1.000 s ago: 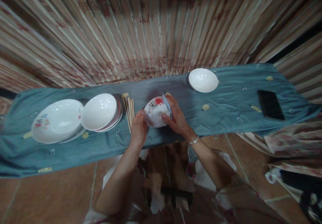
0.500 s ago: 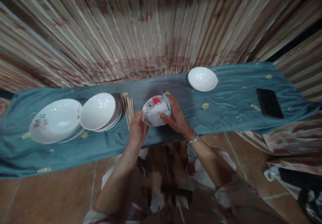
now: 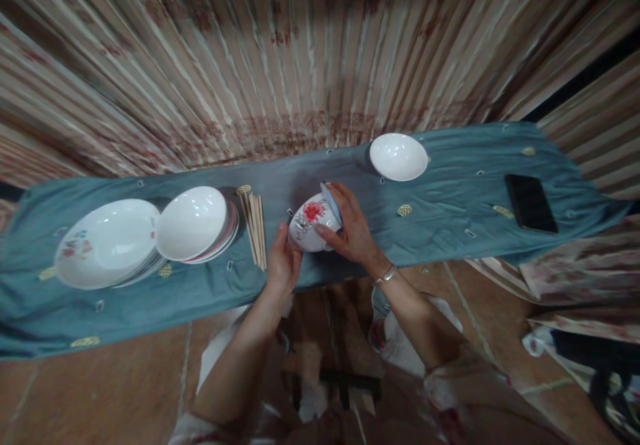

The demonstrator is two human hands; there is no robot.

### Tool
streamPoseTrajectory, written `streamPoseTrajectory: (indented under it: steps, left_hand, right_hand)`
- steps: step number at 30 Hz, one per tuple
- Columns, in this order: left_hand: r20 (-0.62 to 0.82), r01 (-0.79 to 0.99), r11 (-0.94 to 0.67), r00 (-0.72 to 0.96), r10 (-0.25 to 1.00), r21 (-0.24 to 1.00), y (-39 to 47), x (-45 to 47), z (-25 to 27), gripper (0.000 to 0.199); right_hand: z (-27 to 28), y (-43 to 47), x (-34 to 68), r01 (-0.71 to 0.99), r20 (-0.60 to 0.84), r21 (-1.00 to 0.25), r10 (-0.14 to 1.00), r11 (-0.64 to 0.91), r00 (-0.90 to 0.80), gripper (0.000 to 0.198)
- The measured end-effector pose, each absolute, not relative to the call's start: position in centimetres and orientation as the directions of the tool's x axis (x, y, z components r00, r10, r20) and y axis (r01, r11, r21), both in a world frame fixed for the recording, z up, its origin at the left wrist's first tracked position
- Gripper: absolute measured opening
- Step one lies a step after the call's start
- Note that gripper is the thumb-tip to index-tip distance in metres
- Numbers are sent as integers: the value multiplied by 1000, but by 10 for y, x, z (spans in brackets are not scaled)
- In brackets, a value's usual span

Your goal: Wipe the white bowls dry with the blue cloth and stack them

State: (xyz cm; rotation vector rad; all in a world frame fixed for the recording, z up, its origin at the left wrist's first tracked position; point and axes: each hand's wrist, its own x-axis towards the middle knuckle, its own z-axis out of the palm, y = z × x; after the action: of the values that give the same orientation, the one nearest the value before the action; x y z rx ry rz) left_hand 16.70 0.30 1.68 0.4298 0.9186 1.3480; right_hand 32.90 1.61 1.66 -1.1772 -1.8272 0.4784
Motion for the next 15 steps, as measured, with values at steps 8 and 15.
streamPoseTrajectory:
  steps: [8, 15]
  left_hand:
    - [-290, -605, 205, -44, 956, 769, 0, 175, 18, 38]
    - [-195, -521, 144, -45, 980, 841, 1, 162, 21, 30]
  right_hand:
    - [19, 14, 330, 551, 503, -665, 848, 504, -168, 78]
    - [21, 14, 330, 576, 478, -656, 859, 488, -183, 78]
